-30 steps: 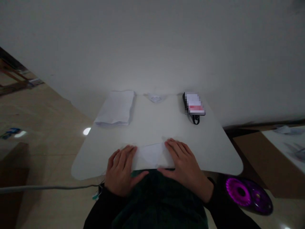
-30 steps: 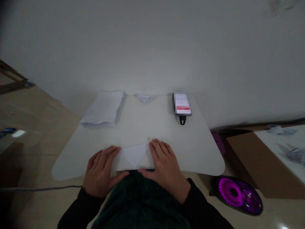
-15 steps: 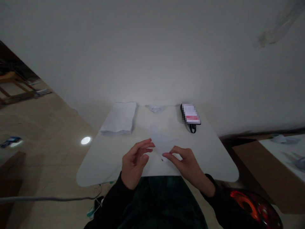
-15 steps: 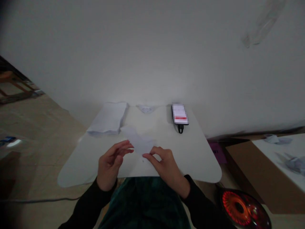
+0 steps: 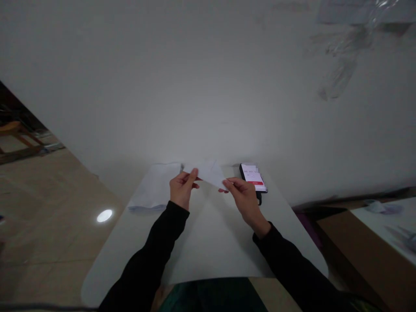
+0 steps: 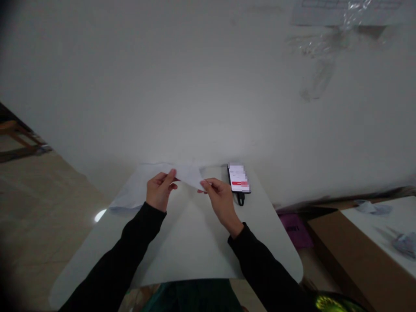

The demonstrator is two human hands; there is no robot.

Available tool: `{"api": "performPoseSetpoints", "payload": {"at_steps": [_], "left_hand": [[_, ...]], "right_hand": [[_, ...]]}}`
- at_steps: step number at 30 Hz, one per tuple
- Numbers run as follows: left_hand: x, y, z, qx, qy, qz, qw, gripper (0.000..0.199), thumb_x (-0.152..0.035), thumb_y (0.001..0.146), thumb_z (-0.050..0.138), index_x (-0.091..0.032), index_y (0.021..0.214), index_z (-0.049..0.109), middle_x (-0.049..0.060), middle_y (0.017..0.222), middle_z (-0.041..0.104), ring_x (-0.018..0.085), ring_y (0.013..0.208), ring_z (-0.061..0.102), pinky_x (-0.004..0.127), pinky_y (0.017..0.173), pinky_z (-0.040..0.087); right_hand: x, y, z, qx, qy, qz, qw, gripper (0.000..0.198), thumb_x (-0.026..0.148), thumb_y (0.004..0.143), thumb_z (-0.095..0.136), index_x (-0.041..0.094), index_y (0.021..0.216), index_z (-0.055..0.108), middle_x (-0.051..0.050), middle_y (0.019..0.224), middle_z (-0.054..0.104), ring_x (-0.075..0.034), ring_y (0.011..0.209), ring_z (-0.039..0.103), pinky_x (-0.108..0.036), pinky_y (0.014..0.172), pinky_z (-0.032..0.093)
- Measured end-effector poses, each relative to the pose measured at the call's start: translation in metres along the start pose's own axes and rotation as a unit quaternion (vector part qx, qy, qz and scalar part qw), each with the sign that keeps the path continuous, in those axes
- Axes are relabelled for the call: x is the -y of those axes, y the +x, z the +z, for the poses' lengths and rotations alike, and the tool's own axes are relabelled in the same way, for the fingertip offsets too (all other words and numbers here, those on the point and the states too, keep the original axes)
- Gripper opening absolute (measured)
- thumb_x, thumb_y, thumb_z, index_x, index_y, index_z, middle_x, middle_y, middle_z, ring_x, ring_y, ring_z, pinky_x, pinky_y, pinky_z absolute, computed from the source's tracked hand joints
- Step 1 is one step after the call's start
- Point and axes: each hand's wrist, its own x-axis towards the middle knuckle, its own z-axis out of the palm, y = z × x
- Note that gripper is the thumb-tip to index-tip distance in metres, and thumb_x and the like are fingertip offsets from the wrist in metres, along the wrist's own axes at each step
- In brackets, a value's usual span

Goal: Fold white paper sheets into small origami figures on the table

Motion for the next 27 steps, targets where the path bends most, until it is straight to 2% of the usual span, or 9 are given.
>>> {"api": "performPoseSetpoints", "payload": {"at_steps": [5, 8, 11, 14, 17, 19, 22, 25, 27], "left_hand": [[0.008, 0.015, -0.020, 0.017, 0.022, 0.044, 0.999, 0.027, -0.037, 0.067, 0.077, -0.012, 0.068, 0.066, 0.000, 0.059, 0.064, 0.007, 0.048, 0.051, 0.021, 0.045, 0.046], [0.014, 0.017, -0.030, 0.032, 0.013, 0.027, 0.999, 0.030, -0.039, 0.066, 0.078, -0.013, 0.079, 0.070, 0.002, 0.068, 0.069, 0.009, 0.050, 0.054, 0.022, 0.046, 0.047], [0.013, 0.017, -0.035, 0.056, -0.019, 0.002, 0.998, 0.033, -0.041, 0.064, 0.079, -0.014, 0.080, 0.071, 0.005, 0.074, 0.071, 0.010, 0.054, 0.057, 0.021, 0.045, 0.048], [0.008, 0.014, -0.034, 0.110, -0.051, -0.019, 0.992, 0.028, -0.041, 0.068, 0.077, -0.016, 0.079, 0.070, 0.007, 0.083, 0.072, 0.013, 0.068, 0.064, 0.021, 0.054, 0.052], [0.006, 0.010, -0.032, 0.145, -0.074, -0.023, 0.986, 0.033, -0.043, 0.077, 0.070, -0.019, 0.099, 0.067, 0.010, 0.108, 0.070, 0.018, 0.095, 0.066, 0.027, 0.073, 0.056], [0.009, 0.006, -0.030, 0.163, -0.074, -0.022, 0.984, 0.053, -0.050, 0.079, 0.065, -0.022, 0.123, 0.055, 0.015, 0.127, 0.061, 0.022, 0.107, 0.063, 0.034, 0.083, 0.054], [0.016, 0.000, -0.027, 0.201, -0.052, -0.019, 0.978, 0.088, -0.059, 0.074, 0.066, -0.024, 0.144, 0.027, 0.022, 0.137, 0.050, 0.027, 0.113, 0.061, 0.040, 0.087, 0.053], [0.018, -0.004, -0.023, 0.216, -0.034, 0.003, 0.976, 0.113, -0.060, 0.065, 0.074, -0.030, 0.149, 0.004, 0.023, 0.141, 0.044, 0.029, 0.116, 0.059, 0.041, 0.088, 0.052], [0.016, -0.005, -0.022, 0.216, -0.042, 0.006, 0.976, 0.118, -0.066, 0.063, 0.071, -0.036, 0.147, -0.006, 0.022, 0.144, 0.042, 0.029, 0.117, 0.058, 0.042, 0.087, 0.053]], "right_hand": [[-0.025, 0.008, 0.015, -0.035, 0.029, -0.003, 0.999, 0.023, 0.037, 0.085, 0.061, 0.016, 0.080, 0.070, -0.003, 0.063, 0.069, -0.014, 0.056, 0.060, -0.027, 0.056, 0.048], [-0.032, 0.005, 0.017, -0.034, 0.030, -0.021, 0.999, 0.018, 0.033, 0.084, 0.063, 0.018, 0.081, 0.072, -0.002, 0.065, 0.069, -0.013, 0.054, 0.059, -0.027, 0.054, 0.048], [-0.029, 0.003, 0.013, -0.029, 0.017, -0.062, 0.998, 0.011, 0.028, 0.083, 0.065, 0.021, 0.081, 0.073, -0.002, 0.071, 0.069, -0.014, 0.059, 0.062, -0.028, 0.054, 0.050], [-0.022, 0.002, 0.008, -0.036, -0.018, -0.121, 0.992, 0.009, 0.023, 0.083, 0.065, 0.023, 0.082, 0.074, -0.003, 0.080, 0.070, -0.016, 0.070, 0.065, -0.028, 0.055, 0.053], [-0.020, -0.002, 0.003, -0.064, -0.094, -0.211, 0.971, 0.015, 0.017, 0.085, 0.063, 0.024, 0.091, 0.074, -0.005, 0.089, 0.069, -0.017, 0.079, 0.065, -0.031, 0.064, 0.056], [-0.022, -0.006, 0.000, -0.075, -0.145, -0.276, 0.947, 0.021, 0.013, 0.085, 0.060, 0.026, 0.097, 0.073, -0.005, 0.092, 0.069, -0.017, 0.082, 0.066, -0.032, 0.068, 0.057], [-0.025, -0.010, -0.001, -0.066, -0.176, -0.333, 0.924, 0.024, 0.012, 0.086, 0.059, 0.027, 0.099, 0.073, -0.005, 0.093, 0.068, -0.016, 0.082, 0.066, -0.031, 0.066, 0.057], [-0.022, -0.011, 0.002, -0.054, -0.164, -0.320, 0.932, 0.021, 0.013, 0.086, 0.058, 0.024, 0.097, 0.073, -0.006, 0.091, 0.068, -0.016, 0.081, 0.066, -0.030, 0.065, 0.057], [-0.018, -0.010, 0.003, -0.050, -0.147, -0.288, 0.945, 0.017, 0.016, 0.087, 0.059, 0.022, 0.093, 0.073, -0.007, 0.088, 0.068, -0.017, 0.080, 0.066, -0.030, 0.066, 0.057]]}}
